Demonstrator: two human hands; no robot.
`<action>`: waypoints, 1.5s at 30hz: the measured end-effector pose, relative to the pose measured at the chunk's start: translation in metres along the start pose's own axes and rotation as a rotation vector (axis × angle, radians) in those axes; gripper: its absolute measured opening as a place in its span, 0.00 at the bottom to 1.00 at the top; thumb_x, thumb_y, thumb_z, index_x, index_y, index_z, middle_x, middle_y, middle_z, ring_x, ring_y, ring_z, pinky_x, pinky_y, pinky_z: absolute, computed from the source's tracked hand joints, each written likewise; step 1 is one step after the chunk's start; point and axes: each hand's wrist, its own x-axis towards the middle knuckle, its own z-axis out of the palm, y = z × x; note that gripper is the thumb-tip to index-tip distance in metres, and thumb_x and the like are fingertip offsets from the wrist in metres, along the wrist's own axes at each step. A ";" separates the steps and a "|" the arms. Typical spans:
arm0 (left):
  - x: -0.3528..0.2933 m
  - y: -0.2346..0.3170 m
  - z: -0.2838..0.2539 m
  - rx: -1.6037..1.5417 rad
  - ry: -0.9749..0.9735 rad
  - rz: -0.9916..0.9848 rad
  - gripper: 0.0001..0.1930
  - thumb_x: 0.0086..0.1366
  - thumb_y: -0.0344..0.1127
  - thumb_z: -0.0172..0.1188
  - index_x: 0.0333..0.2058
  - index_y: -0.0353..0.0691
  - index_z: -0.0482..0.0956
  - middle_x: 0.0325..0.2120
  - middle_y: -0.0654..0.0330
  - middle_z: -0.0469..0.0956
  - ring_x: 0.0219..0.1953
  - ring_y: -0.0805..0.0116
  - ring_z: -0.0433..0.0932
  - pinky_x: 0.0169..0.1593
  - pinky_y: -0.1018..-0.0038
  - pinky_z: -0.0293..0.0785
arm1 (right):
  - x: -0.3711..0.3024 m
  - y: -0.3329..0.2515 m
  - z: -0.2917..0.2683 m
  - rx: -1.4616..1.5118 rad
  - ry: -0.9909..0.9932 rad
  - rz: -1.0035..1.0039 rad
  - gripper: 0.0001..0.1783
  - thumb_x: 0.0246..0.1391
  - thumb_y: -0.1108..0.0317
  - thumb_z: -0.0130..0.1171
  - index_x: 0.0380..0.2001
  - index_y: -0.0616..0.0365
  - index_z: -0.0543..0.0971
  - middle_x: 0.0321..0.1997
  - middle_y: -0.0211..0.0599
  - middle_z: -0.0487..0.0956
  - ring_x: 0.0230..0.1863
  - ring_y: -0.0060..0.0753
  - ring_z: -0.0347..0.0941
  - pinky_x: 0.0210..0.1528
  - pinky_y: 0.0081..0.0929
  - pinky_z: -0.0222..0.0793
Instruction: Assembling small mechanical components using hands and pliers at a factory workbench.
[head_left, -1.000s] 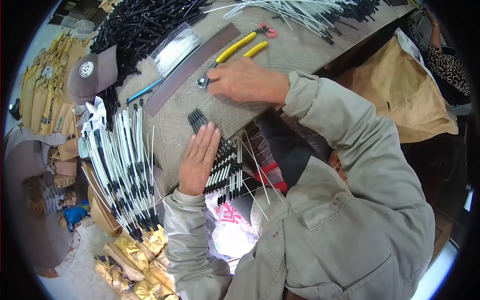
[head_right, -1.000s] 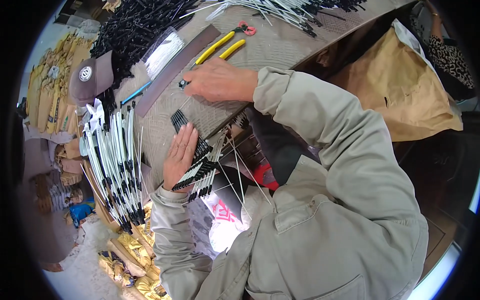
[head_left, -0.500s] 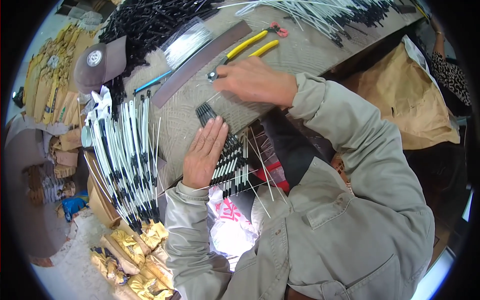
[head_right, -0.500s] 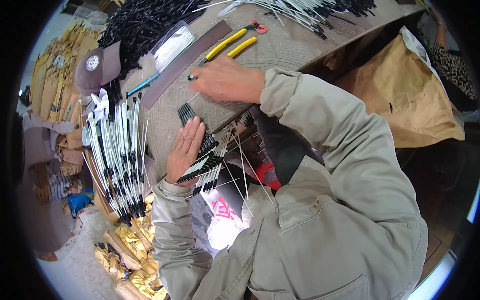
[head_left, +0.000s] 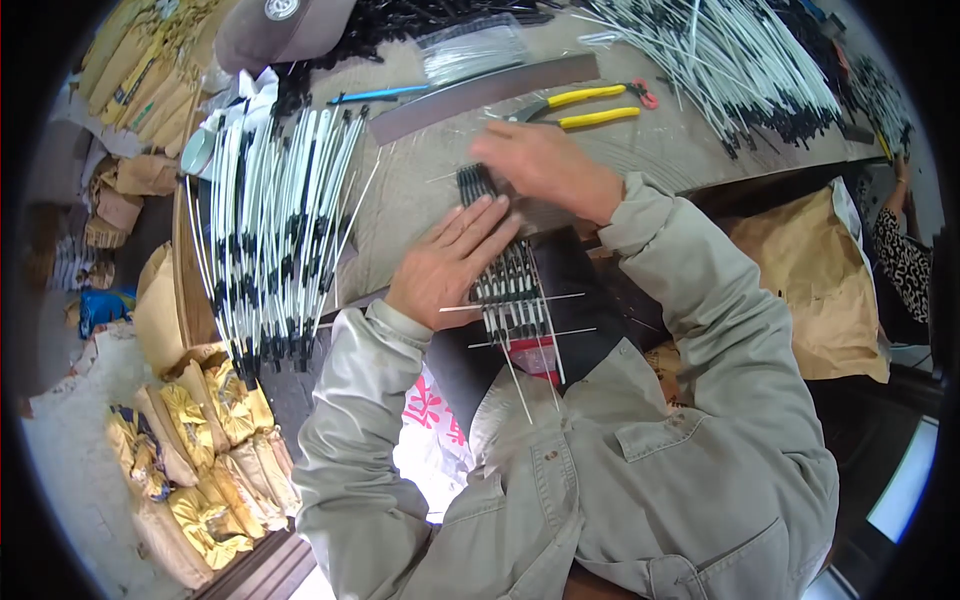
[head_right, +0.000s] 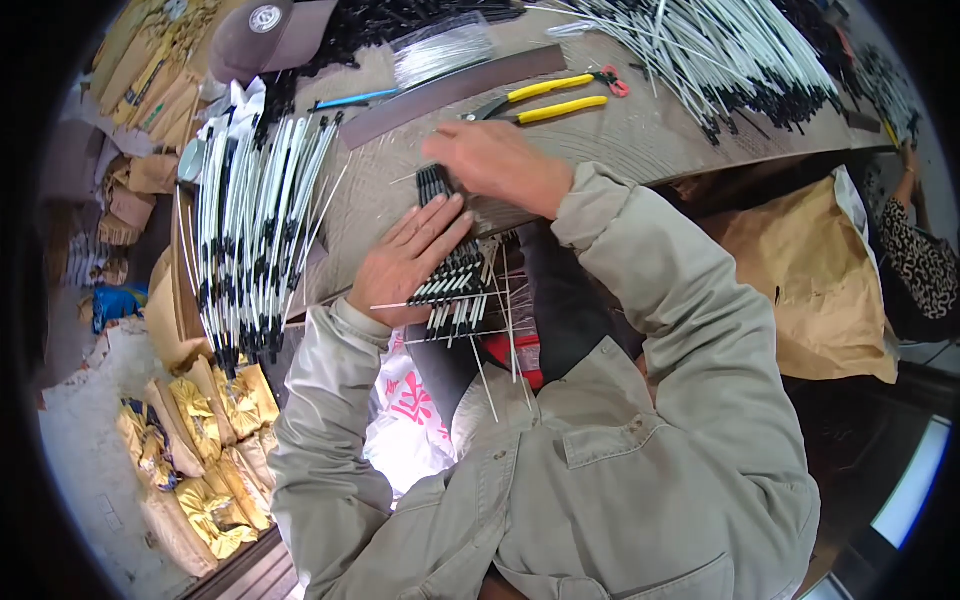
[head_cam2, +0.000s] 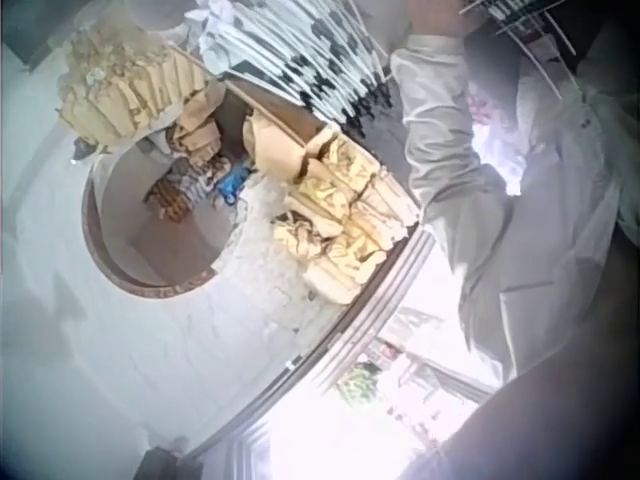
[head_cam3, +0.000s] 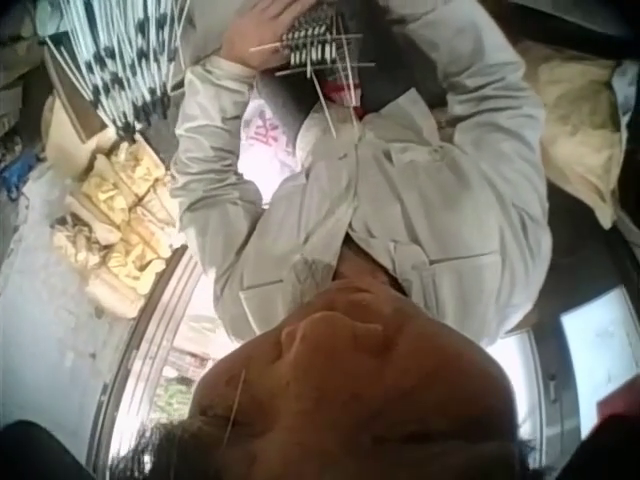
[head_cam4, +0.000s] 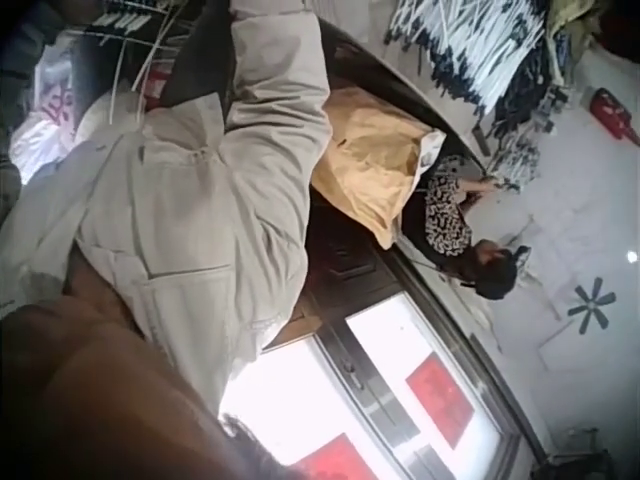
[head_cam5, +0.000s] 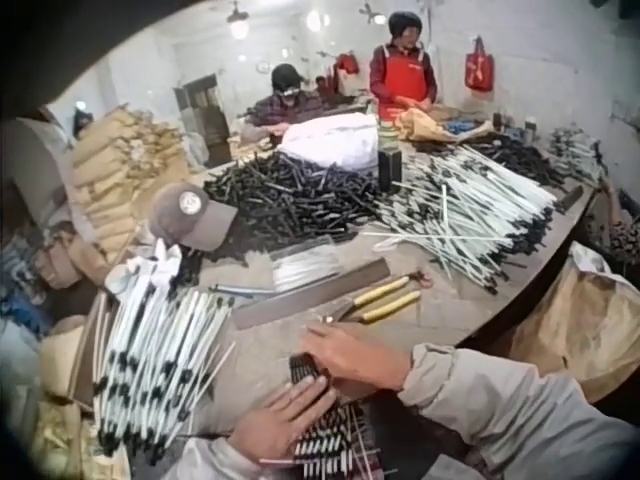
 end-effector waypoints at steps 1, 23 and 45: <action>0.000 -0.005 0.005 -0.038 0.017 0.019 0.49 0.33 0.42 0.65 0.60 0.45 0.59 0.62 0.51 0.55 0.63 0.53 0.55 0.63 0.61 0.55 | -0.005 0.002 -0.006 0.034 0.079 0.007 0.06 0.48 0.73 0.53 0.32 0.57 0.73 0.32 0.40 0.73 0.32 0.47 0.72 0.32 0.37 0.68; -0.014 -0.007 0.018 0.104 0.088 0.081 0.41 0.48 0.51 0.61 0.61 0.46 0.59 0.62 0.55 0.56 0.64 0.51 0.53 0.65 0.60 0.50 | -0.095 -0.124 0.017 0.506 -0.244 -0.198 0.32 0.53 0.64 0.54 0.61 0.50 0.59 0.58 0.40 0.68 0.54 0.41 0.68 0.56 0.36 0.63; -0.007 0.000 0.030 0.162 0.290 0.001 0.33 0.49 0.52 0.62 0.54 0.48 0.68 0.60 0.60 0.61 0.62 0.61 0.59 0.63 0.63 0.56 | -0.054 -0.132 -0.084 0.193 0.060 -0.515 0.11 0.41 0.73 0.61 0.33 0.59 0.79 0.36 0.32 0.78 0.42 0.32 0.75 0.40 0.26 0.74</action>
